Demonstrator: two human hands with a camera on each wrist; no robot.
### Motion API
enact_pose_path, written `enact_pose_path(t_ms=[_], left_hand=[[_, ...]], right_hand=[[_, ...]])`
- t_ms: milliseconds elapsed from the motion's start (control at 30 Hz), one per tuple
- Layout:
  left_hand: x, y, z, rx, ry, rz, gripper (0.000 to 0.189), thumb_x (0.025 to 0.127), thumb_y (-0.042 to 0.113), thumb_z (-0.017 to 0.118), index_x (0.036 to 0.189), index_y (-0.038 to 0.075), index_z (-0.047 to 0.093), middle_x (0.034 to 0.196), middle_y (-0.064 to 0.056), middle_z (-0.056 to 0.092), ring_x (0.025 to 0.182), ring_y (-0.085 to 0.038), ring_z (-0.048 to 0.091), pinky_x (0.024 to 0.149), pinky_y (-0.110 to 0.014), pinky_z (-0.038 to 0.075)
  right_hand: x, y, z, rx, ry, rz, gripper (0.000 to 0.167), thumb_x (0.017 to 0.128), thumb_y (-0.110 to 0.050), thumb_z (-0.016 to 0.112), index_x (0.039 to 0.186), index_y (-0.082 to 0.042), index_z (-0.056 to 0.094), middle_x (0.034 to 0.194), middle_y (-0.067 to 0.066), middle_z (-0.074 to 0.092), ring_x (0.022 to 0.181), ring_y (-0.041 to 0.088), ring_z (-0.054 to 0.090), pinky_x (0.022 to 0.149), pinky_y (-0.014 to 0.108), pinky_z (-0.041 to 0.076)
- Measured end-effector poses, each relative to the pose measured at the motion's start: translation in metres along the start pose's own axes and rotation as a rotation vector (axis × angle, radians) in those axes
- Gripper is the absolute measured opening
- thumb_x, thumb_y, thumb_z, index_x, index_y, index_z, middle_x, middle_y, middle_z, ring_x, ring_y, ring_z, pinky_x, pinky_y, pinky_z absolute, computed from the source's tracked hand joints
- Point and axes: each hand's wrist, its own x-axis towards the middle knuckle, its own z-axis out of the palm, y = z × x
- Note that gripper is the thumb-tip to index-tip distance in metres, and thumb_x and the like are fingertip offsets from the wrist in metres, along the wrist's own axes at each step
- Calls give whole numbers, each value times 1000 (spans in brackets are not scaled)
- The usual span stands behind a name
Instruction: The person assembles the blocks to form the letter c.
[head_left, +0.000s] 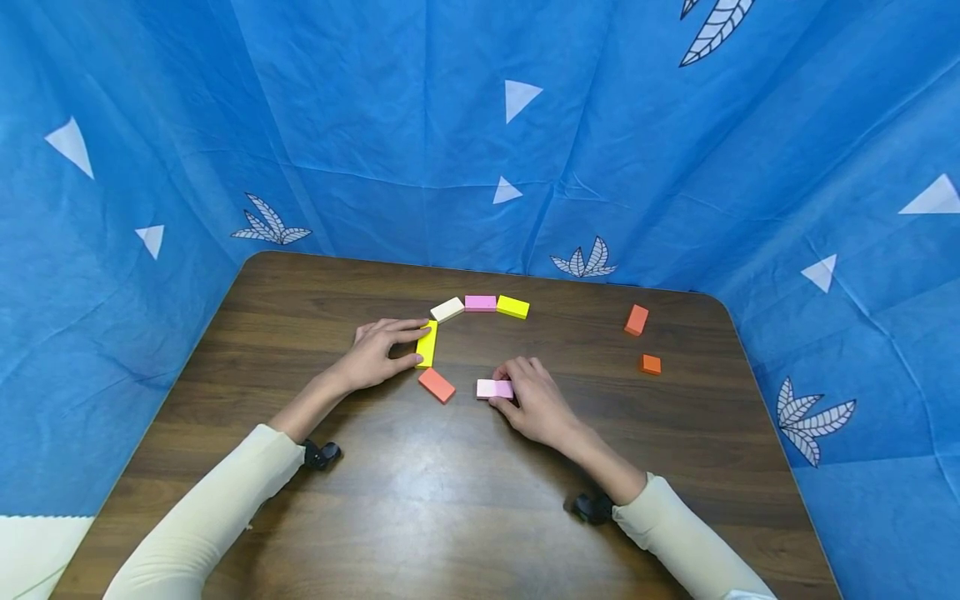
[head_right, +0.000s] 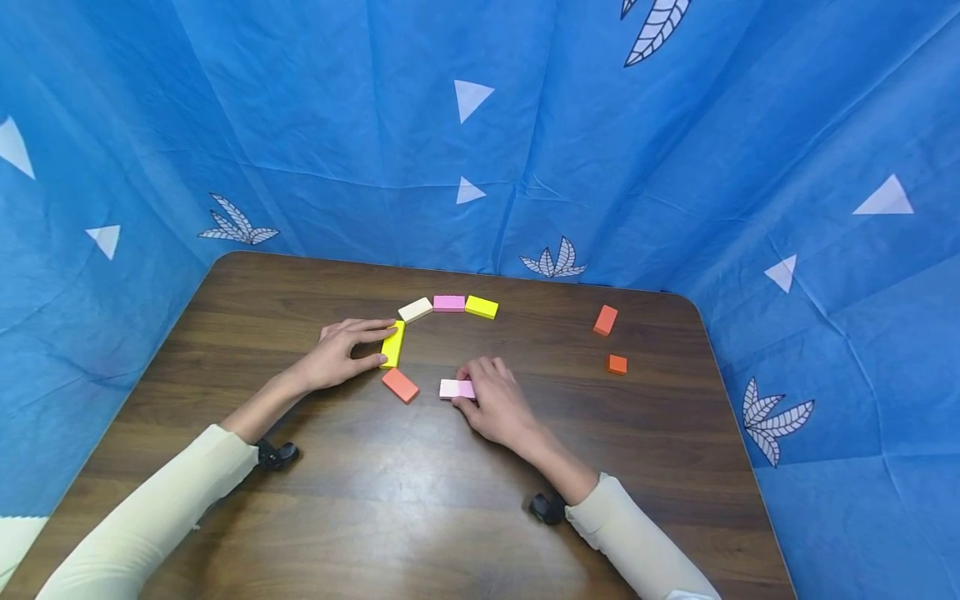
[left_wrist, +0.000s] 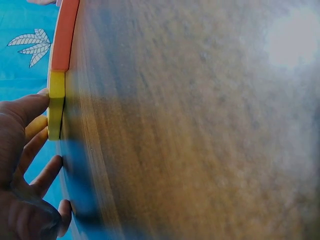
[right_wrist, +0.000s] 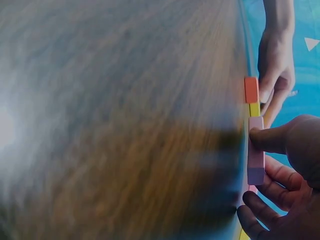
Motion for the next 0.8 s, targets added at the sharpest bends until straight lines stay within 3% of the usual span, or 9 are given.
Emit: enact_pose_path(t_ms=[800], left_hand=[[-2, 4, -3, -6, 7, 7, 58, 102, 33, 76, 156, 19, 60, 166, -2, 54, 153, -36, 46, 116, -72, 20]], right_hand=[[4, -20, 13, 15, -30, -73, 33, 94, -30, 86, 116, -16, 66, 106, -2, 68, 102, 19, 51, 96, 39, 43]])
